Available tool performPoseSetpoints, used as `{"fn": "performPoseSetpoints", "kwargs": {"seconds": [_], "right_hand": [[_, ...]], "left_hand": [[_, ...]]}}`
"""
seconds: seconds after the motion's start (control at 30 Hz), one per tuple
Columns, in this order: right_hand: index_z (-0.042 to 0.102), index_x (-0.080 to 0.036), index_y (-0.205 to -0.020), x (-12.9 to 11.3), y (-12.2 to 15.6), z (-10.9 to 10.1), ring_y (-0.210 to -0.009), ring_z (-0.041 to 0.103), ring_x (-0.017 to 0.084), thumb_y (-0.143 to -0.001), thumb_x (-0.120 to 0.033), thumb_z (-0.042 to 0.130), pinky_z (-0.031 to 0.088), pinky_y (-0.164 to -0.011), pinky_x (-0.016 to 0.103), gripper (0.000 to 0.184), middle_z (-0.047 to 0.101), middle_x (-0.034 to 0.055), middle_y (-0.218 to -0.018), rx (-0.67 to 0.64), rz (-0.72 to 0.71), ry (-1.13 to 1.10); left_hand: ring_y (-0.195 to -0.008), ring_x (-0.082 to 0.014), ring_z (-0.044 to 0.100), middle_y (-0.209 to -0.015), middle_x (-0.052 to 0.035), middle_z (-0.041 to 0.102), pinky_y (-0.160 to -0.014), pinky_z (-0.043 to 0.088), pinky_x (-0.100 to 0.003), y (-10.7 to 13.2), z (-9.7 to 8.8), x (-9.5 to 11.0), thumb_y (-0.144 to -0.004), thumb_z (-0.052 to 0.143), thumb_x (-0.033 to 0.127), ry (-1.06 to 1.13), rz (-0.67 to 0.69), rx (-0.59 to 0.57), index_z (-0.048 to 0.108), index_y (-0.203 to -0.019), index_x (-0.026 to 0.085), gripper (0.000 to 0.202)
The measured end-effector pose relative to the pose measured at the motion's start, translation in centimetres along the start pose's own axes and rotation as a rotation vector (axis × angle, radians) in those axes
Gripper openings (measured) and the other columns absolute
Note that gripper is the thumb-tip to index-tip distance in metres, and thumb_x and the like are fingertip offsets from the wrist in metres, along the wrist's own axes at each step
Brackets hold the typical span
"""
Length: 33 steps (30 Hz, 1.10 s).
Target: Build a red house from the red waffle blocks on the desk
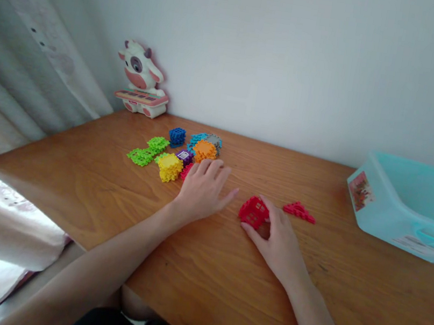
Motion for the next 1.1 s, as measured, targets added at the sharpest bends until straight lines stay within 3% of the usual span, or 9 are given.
{"fn": "performPoseSetpoints", "kwargs": {"seconds": [0.17, 0.43, 0.63, 0.9, 1.1], "right_hand": [[0.045, -0.024, -0.149, -0.1, 0.1, 0.0, -0.124, 0.065, 0.036, -0.091, -0.058, 0.065, 0.053, -0.105, 0.058, 0.070, 0.064, 0.0175, -0.139, -0.017, 0.010, 0.009], [0.045, -0.025, -0.149, -0.2, 0.1, 0.0, -0.127, 0.063, 0.037, -0.091, -0.057, 0.066, 0.052, -0.106, 0.060, 0.070, 0.062, 0.0171, -0.143, -0.023, 0.030, 0.016], [0.043, -0.022, -0.148, -0.2, 0.2, -0.1, -0.127, 0.063, 0.036, -0.092, -0.057, 0.065, 0.051, -0.107, 0.059, 0.070, 0.062, 0.0182, -0.143, -0.027, 0.031, 0.022], [0.042, -0.023, -0.149, -0.2, 0.1, 0.0, -0.126, 0.064, 0.035, -0.092, -0.055, 0.065, 0.052, -0.106, 0.057, 0.069, 0.062, 0.0172, -0.142, -0.026, 0.027, 0.012], [0.043, -0.024, -0.148, -0.4, 0.1, -0.1, -0.125, 0.064, 0.036, -0.092, -0.054, 0.065, 0.052, -0.105, 0.059, 0.068, 0.062, 0.0172, -0.142, -0.021, 0.026, 0.019]], "left_hand": [[-0.108, -0.0350, 0.058, -0.118, -0.0175, 0.062, -0.085, 0.052, -0.046, 0.0, -0.8, -2.4, -0.097, 0.055, 0.052, -0.189, -0.289, -0.095, 0.063, -0.113, 0.013, 0.043], [-0.110, -0.0381, 0.062, -0.121, -0.0187, 0.060, -0.075, 0.059, -0.044, 0.3, -0.5, -3.9, -0.098, 0.052, 0.056, -0.187, -0.473, -0.271, 0.060, -0.123, 0.013, 0.050], [-0.101, -0.0325, 0.069, -0.124, -0.0183, 0.059, -0.074, 0.061, -0.038, 0.5, 0.6, -4.1, -0.100, 0.053, 0.047, -0.153, -0.496, -0.408, 0.058, -0.123, 0.014, 0.041], [-0.100, -0.0309, 0.071, -0.121, -0.0170, 0.061, -0.076, 0.061, -0.037, 0.5, 1.2, -4.4, -0.101, 0.053, 0.044, -0.155, -0.514, -0.444, 0.056, -0.125, 0.016, 0.037], [-0.106, -0.0323, 0.069, -0.121, -0.0180, 0.061, -0.077, 0.060, -0.037, 0.4, 0.8, -4.4, -0.102, 0.053, 0.041, -0.194, -0.490, -0.404, 0.057, -0.124, 0.016, 0.034]]}}
Point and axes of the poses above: each hand's wrist, its own y-axis away from the middle knuckle, its own z-axis out of the palm, x = y × z, the point moved 4 cm from there along -y, towards the middle knuckle
